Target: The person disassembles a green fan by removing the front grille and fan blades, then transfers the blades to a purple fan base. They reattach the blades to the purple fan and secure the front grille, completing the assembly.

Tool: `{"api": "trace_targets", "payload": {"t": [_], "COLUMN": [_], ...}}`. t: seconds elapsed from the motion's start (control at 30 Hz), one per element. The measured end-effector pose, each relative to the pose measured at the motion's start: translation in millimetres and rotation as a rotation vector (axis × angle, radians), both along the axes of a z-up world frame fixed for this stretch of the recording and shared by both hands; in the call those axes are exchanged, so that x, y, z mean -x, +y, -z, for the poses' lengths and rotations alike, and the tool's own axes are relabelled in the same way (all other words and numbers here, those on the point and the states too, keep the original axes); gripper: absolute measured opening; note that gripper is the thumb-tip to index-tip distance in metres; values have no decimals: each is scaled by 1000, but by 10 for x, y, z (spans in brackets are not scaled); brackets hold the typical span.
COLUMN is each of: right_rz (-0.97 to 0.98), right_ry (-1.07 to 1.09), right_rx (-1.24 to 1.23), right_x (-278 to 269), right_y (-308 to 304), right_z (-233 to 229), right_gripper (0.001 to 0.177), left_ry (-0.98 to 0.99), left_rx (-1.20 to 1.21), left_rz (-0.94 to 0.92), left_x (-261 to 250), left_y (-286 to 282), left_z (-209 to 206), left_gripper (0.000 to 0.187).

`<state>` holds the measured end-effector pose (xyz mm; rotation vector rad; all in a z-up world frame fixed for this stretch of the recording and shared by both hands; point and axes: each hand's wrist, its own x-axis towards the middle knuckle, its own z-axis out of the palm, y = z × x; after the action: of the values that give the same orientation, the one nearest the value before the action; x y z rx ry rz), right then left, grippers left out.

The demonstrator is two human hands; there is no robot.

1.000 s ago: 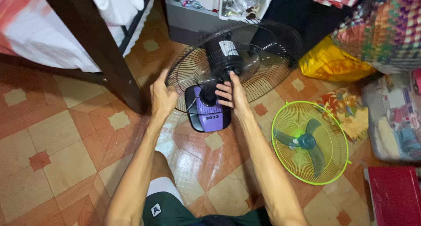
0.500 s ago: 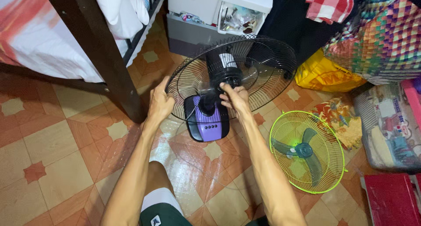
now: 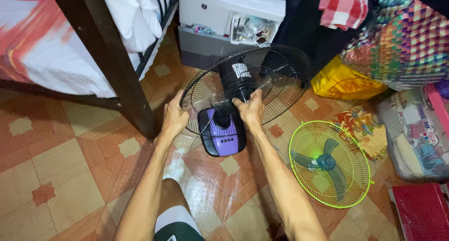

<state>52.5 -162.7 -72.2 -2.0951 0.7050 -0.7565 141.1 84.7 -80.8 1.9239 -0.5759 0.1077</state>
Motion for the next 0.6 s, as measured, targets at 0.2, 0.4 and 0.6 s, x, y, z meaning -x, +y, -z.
{"api": "trace_targets", "payload": {"t": [0.2,0.4,0.6], "right_rz": [54,-8,-252], "right_ry": [13,81,-137], "right_rx": [757,-265,-1686], "right_x": [265,283,-14], "right_y": [293,96,-327], "right_z": [-265,-93,383], "right_gripper": [46,63,72], "left_ry": [150,124,170], "left_rx": [-98,-87,-60], "left_rz": [-13,-4,30], "left_x": [101,51,120], "left_y": [65,33,70], "left_z": [-4,161,13], "left_gripper": [72,69,70]}}
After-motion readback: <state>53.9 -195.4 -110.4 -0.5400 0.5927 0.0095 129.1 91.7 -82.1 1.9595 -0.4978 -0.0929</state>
